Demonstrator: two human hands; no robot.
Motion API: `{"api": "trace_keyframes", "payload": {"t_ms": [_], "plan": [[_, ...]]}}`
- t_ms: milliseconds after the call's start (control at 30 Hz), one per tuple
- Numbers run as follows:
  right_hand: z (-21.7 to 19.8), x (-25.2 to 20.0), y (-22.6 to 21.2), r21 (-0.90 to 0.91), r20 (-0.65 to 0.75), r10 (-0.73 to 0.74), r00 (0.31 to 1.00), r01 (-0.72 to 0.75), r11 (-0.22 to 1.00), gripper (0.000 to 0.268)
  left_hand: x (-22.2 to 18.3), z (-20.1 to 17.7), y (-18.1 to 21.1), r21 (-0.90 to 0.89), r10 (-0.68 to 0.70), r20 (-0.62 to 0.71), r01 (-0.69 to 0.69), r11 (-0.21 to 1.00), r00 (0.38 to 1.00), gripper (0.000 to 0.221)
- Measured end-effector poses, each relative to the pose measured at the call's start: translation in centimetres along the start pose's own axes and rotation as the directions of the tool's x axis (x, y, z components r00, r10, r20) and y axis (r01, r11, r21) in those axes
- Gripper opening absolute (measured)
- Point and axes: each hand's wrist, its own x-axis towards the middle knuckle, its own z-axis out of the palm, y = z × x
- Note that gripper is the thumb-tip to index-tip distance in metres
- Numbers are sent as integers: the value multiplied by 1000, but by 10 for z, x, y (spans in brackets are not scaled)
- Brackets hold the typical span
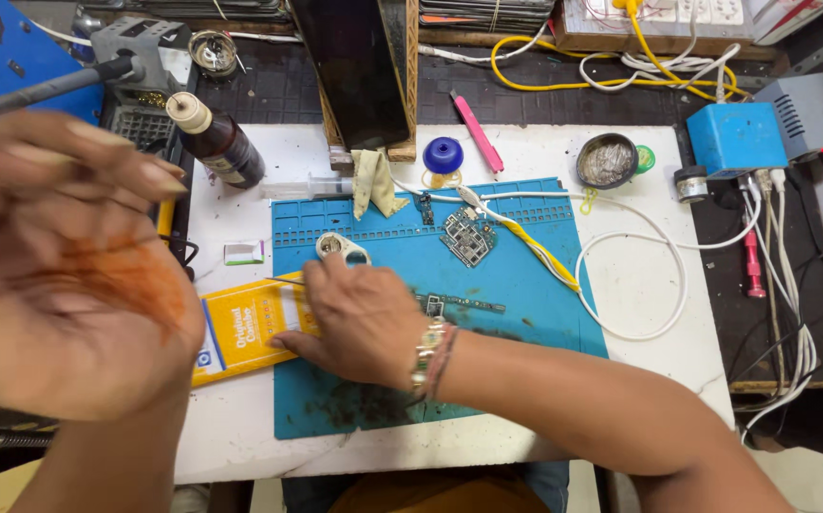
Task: The person cleans and manipulates components on a mobile phone motherboard using a toothbrush and tweezers. They brush the surface of the board and handle small parts before connecting a USB cable to it.
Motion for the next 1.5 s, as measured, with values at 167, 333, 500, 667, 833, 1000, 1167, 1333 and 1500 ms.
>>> {"api": "trace_keyframes", "payload": {"t_ms": [167,333,500,667,833,1000,1167,1333,1500], "plan": [[19,0,4,215,-285,-160,945,226,950,52,12,7,-4,-53,-25,-27,24,998,999,39],[13,0,19,504,-83,-164,983,184,844,47,21,16,-11,-116,-53,-30,49,992,998,37],[17,-9,-4,393,85,-142,986,98,914,47,29,34,-16,-164,-85,-13,82,983,996,34],[20,-21,0,413,-192,-85,978,159,897,36,24,78,-29,-271,-153,50,161,949,987,32],[-3,-39,68,730,-226,330,916,-65,680,34,-3,132,-41,-392,-240,180,294,872,954,30],[-44,-64,138,952,-210,550,809,43,302,26,-54,166,-65,-439,-408,218,463,770,886,28],[-45,-98,157,866,-313,507,803,23,499,39,-65,132,-111,-243,-455,95,464,852,885,25],[-14,-117,160,813,-216,507,835,-134,567,42,-69,96,-127,-89,-365,181,385,919,913,25],[-2,-115,152,894,-185,473,861,-53,446,21,-58,72,-129,82,-376,295,368,926,878,25]]}}
